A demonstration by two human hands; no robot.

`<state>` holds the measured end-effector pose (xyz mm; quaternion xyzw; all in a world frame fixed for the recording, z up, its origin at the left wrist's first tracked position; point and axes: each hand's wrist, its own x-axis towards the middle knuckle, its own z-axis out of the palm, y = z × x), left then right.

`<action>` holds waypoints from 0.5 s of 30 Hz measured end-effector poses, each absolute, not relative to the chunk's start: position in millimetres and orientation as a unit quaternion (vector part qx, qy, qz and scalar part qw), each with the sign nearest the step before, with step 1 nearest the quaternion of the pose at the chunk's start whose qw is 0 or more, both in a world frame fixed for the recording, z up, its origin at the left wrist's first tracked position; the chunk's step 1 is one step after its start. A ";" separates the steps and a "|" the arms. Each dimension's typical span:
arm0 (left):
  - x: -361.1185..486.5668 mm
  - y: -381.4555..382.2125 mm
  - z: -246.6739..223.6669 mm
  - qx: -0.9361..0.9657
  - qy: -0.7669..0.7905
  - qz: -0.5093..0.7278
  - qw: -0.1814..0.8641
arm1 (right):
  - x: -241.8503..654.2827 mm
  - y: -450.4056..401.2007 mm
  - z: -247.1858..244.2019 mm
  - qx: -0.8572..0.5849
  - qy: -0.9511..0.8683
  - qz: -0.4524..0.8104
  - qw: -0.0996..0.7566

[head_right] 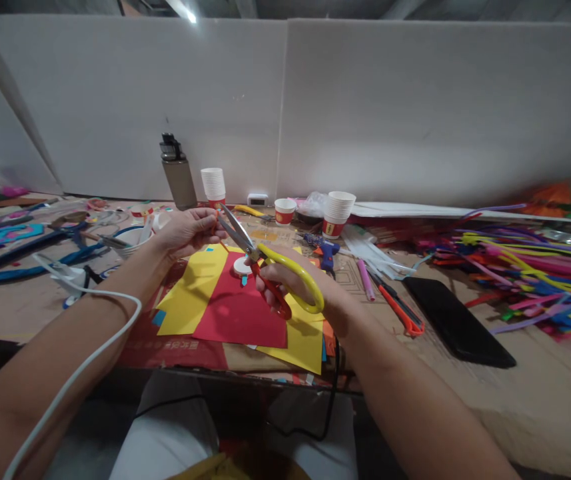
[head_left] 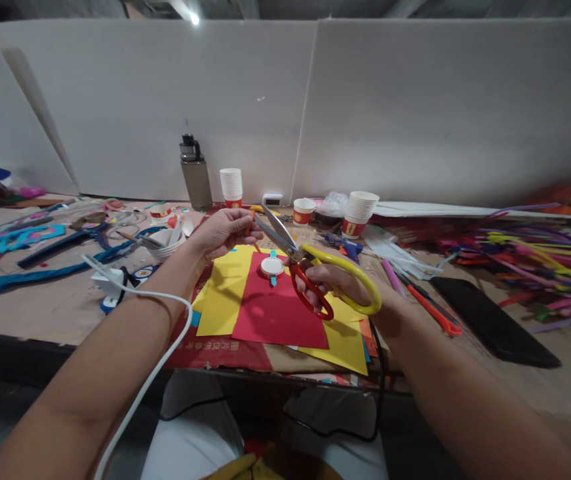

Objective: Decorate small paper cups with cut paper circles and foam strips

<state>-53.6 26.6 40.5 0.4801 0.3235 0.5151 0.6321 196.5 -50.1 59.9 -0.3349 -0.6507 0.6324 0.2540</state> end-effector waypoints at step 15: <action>-52.7 25.9 40.7 0.488 0.298 0.514 0.640 | 206.1 -47.4 46.4 -0.283 -0.664 0.639 0.265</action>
